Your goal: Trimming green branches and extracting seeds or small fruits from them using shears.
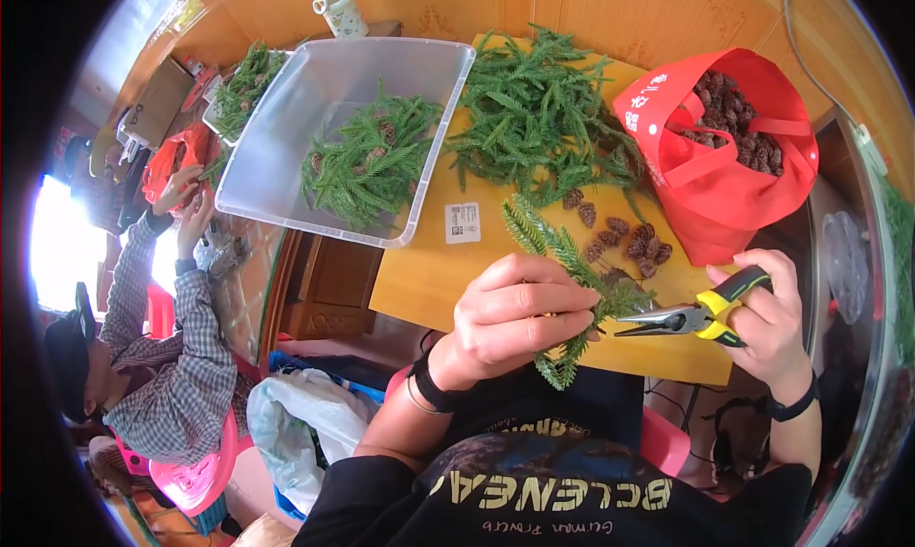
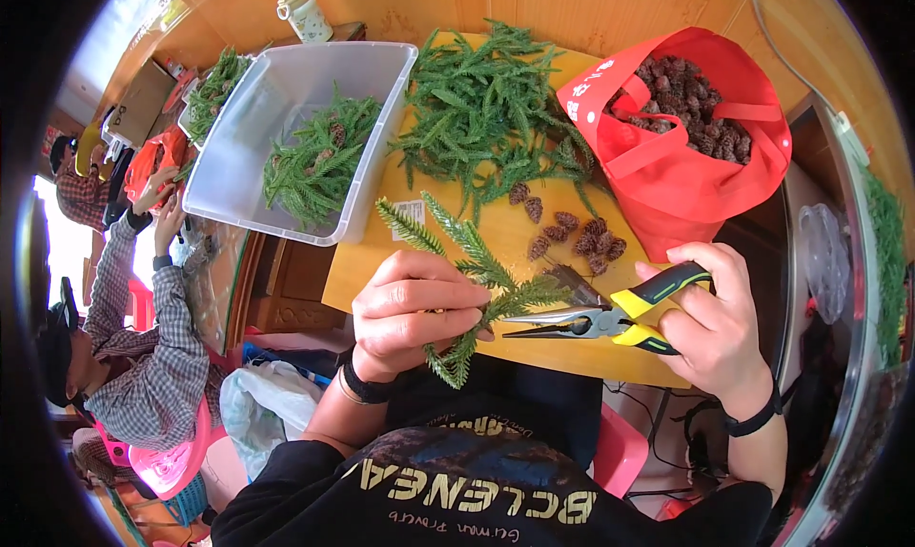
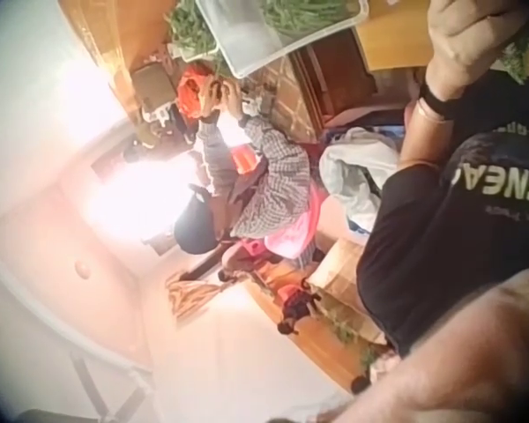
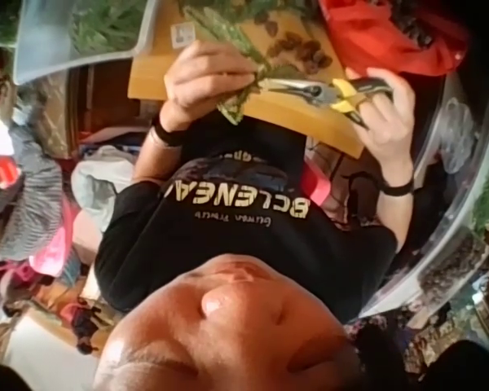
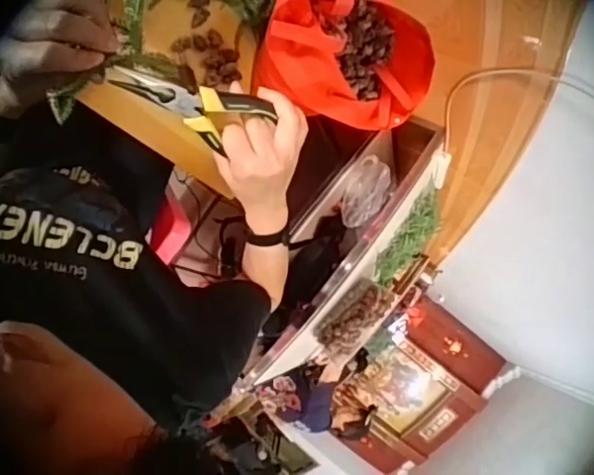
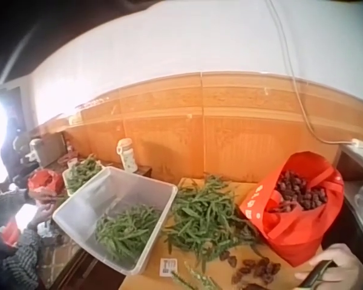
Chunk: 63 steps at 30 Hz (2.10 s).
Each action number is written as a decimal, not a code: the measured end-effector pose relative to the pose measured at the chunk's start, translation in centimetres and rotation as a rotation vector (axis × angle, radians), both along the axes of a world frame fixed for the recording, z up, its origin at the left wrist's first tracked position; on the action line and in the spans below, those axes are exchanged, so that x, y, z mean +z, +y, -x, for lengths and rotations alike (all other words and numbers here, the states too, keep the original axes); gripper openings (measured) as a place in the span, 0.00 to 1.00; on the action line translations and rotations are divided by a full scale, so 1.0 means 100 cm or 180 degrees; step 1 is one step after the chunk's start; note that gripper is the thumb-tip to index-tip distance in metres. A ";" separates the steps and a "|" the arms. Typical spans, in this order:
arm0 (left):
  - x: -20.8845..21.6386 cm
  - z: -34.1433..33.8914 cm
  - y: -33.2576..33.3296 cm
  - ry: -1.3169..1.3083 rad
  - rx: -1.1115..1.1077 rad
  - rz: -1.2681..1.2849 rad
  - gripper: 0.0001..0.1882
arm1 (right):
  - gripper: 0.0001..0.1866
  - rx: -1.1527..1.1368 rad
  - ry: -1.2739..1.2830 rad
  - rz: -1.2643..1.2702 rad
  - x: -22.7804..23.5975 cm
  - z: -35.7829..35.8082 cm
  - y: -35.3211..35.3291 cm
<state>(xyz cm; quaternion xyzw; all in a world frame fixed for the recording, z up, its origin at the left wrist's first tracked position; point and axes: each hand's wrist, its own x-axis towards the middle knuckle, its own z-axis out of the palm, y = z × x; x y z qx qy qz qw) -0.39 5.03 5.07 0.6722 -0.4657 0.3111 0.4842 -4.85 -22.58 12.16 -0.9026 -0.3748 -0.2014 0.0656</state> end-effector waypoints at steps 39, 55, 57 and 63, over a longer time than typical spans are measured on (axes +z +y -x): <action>-0.004 0.001 -0.007 0.1669 -0.0685 0.0411 0.15 | 0.15 0.0079 0.0643 -0.0088 -0.007 -0.008 0.003; -0.007 0.002 -0.008 0.2317 -0.1384 0.0655 0.10 | 0.16 0.0275 0.0238 0.0059 -0.007 -0.011 -0.002; -0.008 0.002 -0.007 0.2334 -0.1489 0.0712 0.10 | 0.18 0.0334 0.0419 -0.0116 -0.007 -0.010 0.000; -0.010 0.001 -0.008 0.2298 -0.1495 0.0797 0.10 | 0.20 0.0305 0.0750 -0.0371 -0.017 -0.010 0.003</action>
